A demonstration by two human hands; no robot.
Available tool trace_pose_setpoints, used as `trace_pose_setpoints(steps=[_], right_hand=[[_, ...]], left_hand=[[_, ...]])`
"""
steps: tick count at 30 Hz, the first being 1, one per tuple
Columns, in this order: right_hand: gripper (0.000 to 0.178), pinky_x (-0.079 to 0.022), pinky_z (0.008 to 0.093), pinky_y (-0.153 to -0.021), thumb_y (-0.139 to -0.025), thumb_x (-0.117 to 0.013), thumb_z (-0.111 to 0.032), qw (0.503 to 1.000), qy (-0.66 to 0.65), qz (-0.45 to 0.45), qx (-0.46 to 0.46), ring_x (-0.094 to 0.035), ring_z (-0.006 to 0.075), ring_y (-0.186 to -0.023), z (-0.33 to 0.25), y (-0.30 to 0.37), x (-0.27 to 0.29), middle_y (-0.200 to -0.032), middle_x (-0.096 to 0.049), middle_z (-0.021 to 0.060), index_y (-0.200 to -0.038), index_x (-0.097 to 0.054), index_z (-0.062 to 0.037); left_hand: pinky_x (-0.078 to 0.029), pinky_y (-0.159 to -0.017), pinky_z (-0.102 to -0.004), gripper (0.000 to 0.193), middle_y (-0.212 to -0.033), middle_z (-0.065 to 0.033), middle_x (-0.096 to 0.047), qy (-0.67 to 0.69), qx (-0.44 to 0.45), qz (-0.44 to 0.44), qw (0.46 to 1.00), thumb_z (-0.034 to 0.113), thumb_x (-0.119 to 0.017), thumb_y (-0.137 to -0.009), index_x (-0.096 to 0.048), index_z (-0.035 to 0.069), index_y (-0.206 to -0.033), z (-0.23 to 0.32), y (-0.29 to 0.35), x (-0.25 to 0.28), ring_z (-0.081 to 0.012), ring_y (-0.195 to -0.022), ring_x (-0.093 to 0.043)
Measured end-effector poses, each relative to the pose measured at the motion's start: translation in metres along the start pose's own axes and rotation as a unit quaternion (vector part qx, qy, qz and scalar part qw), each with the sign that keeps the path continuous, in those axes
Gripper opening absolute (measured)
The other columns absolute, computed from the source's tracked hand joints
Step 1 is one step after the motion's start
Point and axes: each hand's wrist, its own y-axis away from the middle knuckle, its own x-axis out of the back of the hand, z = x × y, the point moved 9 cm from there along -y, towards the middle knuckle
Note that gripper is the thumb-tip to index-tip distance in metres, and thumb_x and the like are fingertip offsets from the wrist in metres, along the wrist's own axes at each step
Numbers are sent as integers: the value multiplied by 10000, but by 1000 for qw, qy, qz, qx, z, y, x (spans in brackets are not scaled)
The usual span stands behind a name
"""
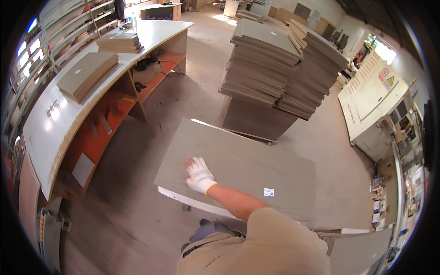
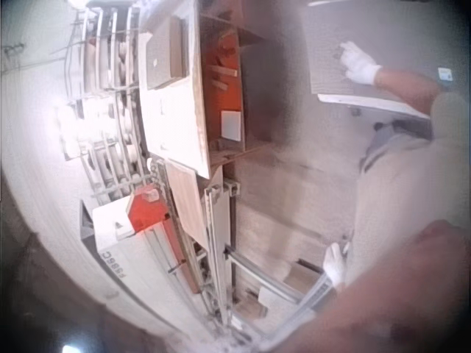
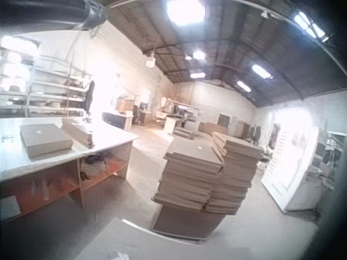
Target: The person repeatedly lifts large rectangular wood panels from a stack and places them onto a work table. The person handles each panel with gloved hands, aligns it on the table, and returns to the stack to repeat the process.
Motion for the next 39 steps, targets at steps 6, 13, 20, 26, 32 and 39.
trace_pose_setpoints(steps=[6,13,20,26,32,39], right_hand=[[574,-162,531,-1270,-920,-589,-286,995,44,-90,-12,-278,378,-1507,-3,9,-21,-1545,-487,208,-1434,-583,-30],[548,-255,523,-1237,-894,-611,-255,988,98,-120,-13,-384,390,-1428,9,6,-36,-1515,-517,188,-1402,-611,-50],[583,-194,576,-1259,-845,-592,-178,957,109,-39,-266,-352,390,-1448,6,4,-52,-1535,-496,204,-1410,-618,-33],[582,-122,569,-1284,-873,-561,-164,927,90,18,-364,-305,381,-1493,4,-1,-68,-1572,-464,193,-1440,-595,-35],[540,-161,543,-1271,-915,-552,-296,884,141,-109,-433,-306,361,-1500,3,-12,-71,-1529,-515,164,-1397,-622,-61],[438,-328,506,-1124,-814,-637,-220,907,102,-44,-407,-455,327,-1239,-11,-33,-23,-1414,-604,166,-1197,-746,-39]], left_hand=[[-534,-806,-484,331,-1031,-199,-664,-6,-1,-85,996,351,-602,-1018,-666,62,-1168,36,-87,-13,-393,-902,-657],[-530,-890,-467,321,-1142,-220,-672,-2,-98,-178,979,315,-587,-1030,-684,55,-1192,60,-242,-31,-403,-1009,-657],[-525,-973,-450,317,-1253,-241,-680,-6,-273,-177,946,278,-572,-1042,-701,47,-1217,9,-425,-3,-412,-1116,-658],[-522,-959,-454,387,-1138,-216,-725,-32,-102,-157,982,339,-592,-1021,-706,-4,-1158,142,-508,143,-408,-1081,-677],[-560,-837,-476,277,-979,-188,-735,-18,-476,-94,874,279,-654,-948,-722,25,-1034,353,-568,167,-390,-950,-702],[-531,-951,-487,346,-1109,-187,-727,-151,-711,-196,659,335,-599,-1013,-703,33,-1147,543,-547,134,-377,-1044,-683]])
